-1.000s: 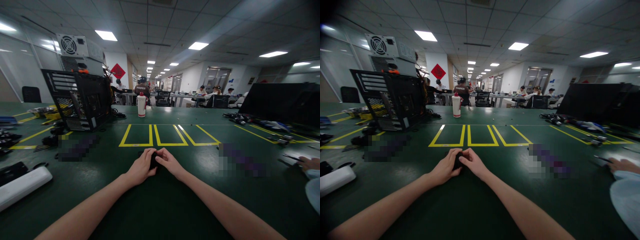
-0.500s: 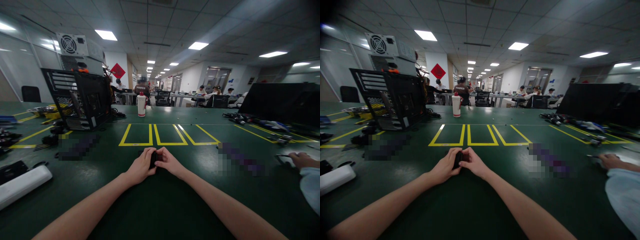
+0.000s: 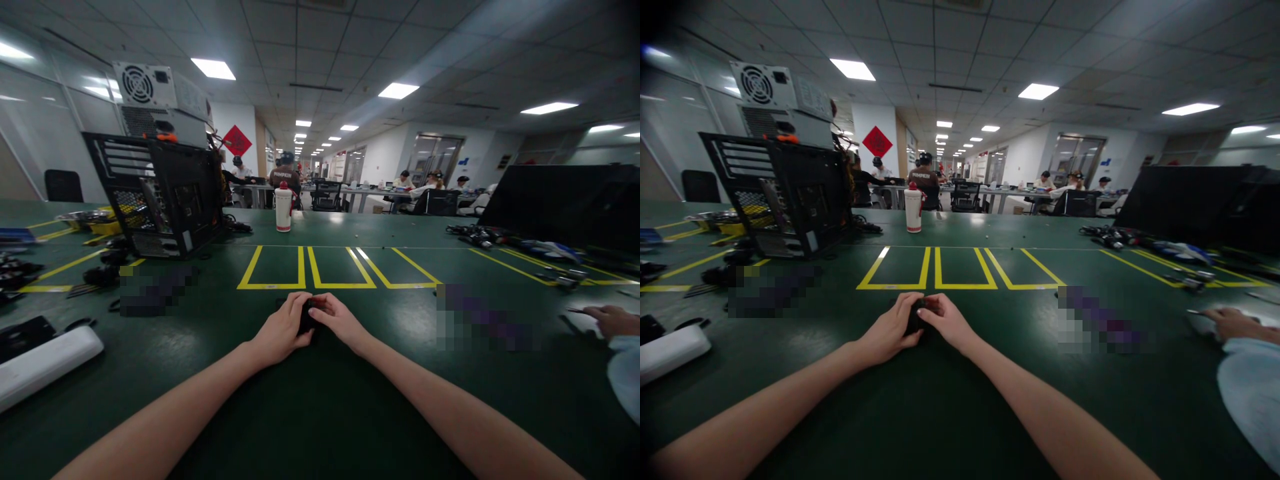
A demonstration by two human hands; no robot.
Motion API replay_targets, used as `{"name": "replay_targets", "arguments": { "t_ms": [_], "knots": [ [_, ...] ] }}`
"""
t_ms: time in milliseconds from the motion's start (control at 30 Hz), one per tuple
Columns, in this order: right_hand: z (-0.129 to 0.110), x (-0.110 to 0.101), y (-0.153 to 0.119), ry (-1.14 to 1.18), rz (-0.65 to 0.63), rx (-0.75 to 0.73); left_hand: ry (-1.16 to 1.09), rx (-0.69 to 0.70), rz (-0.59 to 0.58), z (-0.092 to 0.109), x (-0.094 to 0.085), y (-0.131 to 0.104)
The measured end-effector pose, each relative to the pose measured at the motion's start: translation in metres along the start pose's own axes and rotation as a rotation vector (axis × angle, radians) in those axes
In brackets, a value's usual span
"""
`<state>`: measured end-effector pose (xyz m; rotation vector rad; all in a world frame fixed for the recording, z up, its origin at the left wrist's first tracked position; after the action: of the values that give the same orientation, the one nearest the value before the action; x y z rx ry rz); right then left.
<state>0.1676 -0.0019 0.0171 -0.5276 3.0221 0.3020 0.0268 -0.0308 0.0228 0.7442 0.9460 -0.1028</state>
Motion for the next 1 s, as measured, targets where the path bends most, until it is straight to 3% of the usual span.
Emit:
{"name": "replay_targets", "arguments": {
  "t_ms": [267,533,667,1000],
  "knots": [
    [-0.0031,-0.0012,-0.0036,0.114,-0.199,-0.014,-0.004,-0.013,-0.014,-0.0026,0.0019,-0.0003],
    [-0.001,0.0005,0.0005,0.064,-0.037,-0.084,-0.007,0.008,0.005,-0.0019,0.0019,0.0],
    [-0.0009,-0.0005,-0.0004,0.001,-0.002,-0.014,0.0,-0.007,-0.017,-0.0011,0.0007,0.0],
    [-0.0039,-0.0017,-0.004,0.091,-0.168,-0.036,0.006,0.005,-0.003,0.0014,0.0009,0.0011]
  ]
}}
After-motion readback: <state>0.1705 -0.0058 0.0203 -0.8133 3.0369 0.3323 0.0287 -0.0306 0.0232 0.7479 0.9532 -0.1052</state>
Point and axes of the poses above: each hand's wrist, its own y-axis towards the middle knuckle, its own x-axis out of the palm, z = x × y, the point moved 3 cm from there along y, towards the middle knuckle, and after that the axes turned 7 degrees about z, right-handed, at the moved point
